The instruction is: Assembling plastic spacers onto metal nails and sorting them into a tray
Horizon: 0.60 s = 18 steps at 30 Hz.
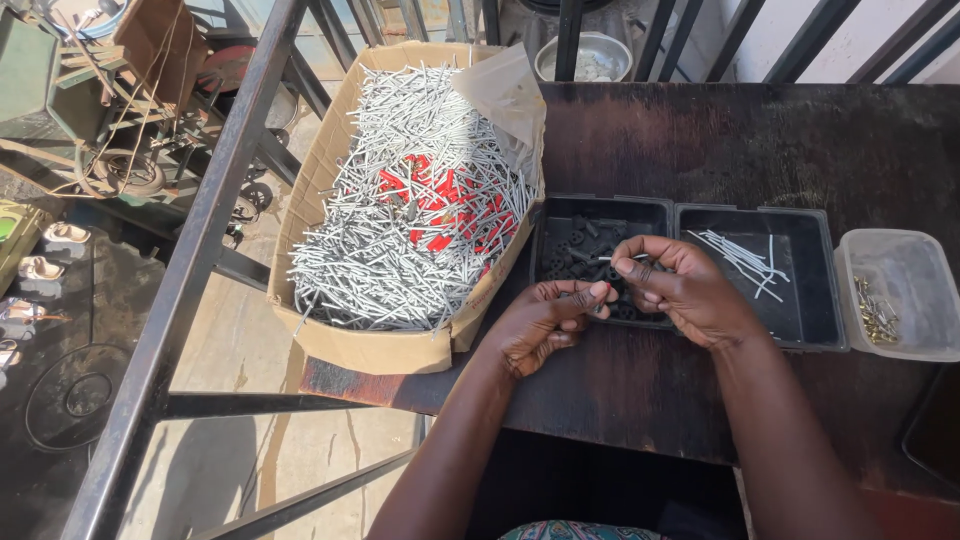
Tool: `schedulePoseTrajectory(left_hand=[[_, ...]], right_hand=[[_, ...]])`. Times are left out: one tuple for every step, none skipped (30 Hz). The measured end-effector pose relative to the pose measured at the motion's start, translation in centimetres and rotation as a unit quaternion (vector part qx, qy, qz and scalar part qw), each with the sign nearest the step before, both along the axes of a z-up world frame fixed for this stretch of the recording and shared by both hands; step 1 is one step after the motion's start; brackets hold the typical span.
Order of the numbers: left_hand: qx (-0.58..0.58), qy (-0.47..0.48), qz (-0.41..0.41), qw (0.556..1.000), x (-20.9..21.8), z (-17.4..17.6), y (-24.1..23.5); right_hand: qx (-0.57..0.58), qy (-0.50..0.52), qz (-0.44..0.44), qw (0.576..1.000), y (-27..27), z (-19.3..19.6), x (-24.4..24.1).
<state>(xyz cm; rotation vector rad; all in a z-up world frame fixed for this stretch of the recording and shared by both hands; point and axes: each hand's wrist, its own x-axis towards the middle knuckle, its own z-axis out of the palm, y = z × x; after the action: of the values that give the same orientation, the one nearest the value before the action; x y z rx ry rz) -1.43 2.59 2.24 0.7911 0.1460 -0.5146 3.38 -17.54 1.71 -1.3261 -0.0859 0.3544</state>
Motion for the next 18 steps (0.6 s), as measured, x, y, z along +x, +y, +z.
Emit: schedulePoseTrajectory(left_hand=[[0.001, 0.000, 0.004, 1.000, 0.0, -0.3, 0.1], [-0.001, 0.001, 0.008, 1.000, 0.1, -0.6, 0.3], [-0.003, 0.003, 0.012, 1.000, 0.0, -0.9, 0.4], [-0.003, 0.004, 0.015, 1.000, 0.0, -0.9, 0.5], [0.006, -0.004, 0.016, 1.000, 0.0, -0.9, 0.6], [0.015, -0.013, 0.016, 1.000, 0.0, -1.0, 0.7], [0.016, -0.014, 0.022, 1.000, -0.1, -1.0, 0.7], [0.014, -0.010, 0.024, 1.000, -0.2, -1.0, 0.7], [0.012, -0.006, 0.024, 1.000, -0.3, -1.0, 0.6], [0.012, -0.007, 0.027, 1.000, -0.2, -1.2, 0.7], [0.011, -0.003, 0.029, 1.000, -0.2, -1.4, 0.6], [0.009, 0.001, 0.030, 1.000, -0.2, -1.6, 0.5], [0.008, 0.001, 0.032, 0.999, -0.2, -1.8, 0.7], [0.006, 0.003, 0.035, 0.999, -0.2, -2.0, 0.8], [0.005, 0.003, 0.036, 0.999, 0.0, -2.1, 0.9], [0.005, 0.002, 0.036, 0.999, 0.0, -2.0, 1.0], [0.010, 0.000, 0.037, 0.999, 0.1, -1.9, 1.2], [0.016, -0.002, 0.037, 0.999, 0.1, -1.8, 1.3]], right_hand=[[0.001, 0.000, 0.004, 1.000, 0.4, 0.9, -0.5], [-0.016, -0.001, 0.020, 1.000, 0.9, 1.7, -1.0], [-0.032, 0.000, 0.035, 0.999, 1.3, 2.6, -1.7], [-0.032, 0.001, 0.038, 0.999, 1.3, 2.3, -1.6], [-0.039, -0.003, 0.042, 0.998, 1.3, 2.0, -1.6], [-0.046, -0.007, 0.046, 0.998, 1.4, 1.8, -1.5], [-0.046, -0.008, 0.051, 0.998, 1.4, 1.9, -1.6], [-0.048, -0.004, 0.049, 0.998, 1.5, 2.0, -1.7], [-0.050, 0.002, 0.045, 0.998, 1.6, 2.0, -1.9], [-0.049, 0.001, 0.048, 0.998, 1.7, 1.8, -1.6], [-0.037, 0.008, 0.048, 0.998, 1.8, 1.6, -1.6], [-0.024, 0.015, 0.049, 0.998, 1.8, 1.3, -1.6], [-0.024, 0.016, 0.051, 0.998, 2.0, 1.4, -1.6], [-0.014, 0.031, 0.054, 0.998, 2.2, 1.6, -1.6], [-0.003, 0.044, 0.055, 0.997, 2.4, 1.8, -1.5], [-0.004, 0.043, 0.056, 0.997, 2.6, 1.8, -1.4], [0.014, 0.059, 0.057, 0.997, 2.9, 1.8, -1.3], [0.032, 0.075, 0.058, 0.995, 3.2, 1.8, -1.2]])
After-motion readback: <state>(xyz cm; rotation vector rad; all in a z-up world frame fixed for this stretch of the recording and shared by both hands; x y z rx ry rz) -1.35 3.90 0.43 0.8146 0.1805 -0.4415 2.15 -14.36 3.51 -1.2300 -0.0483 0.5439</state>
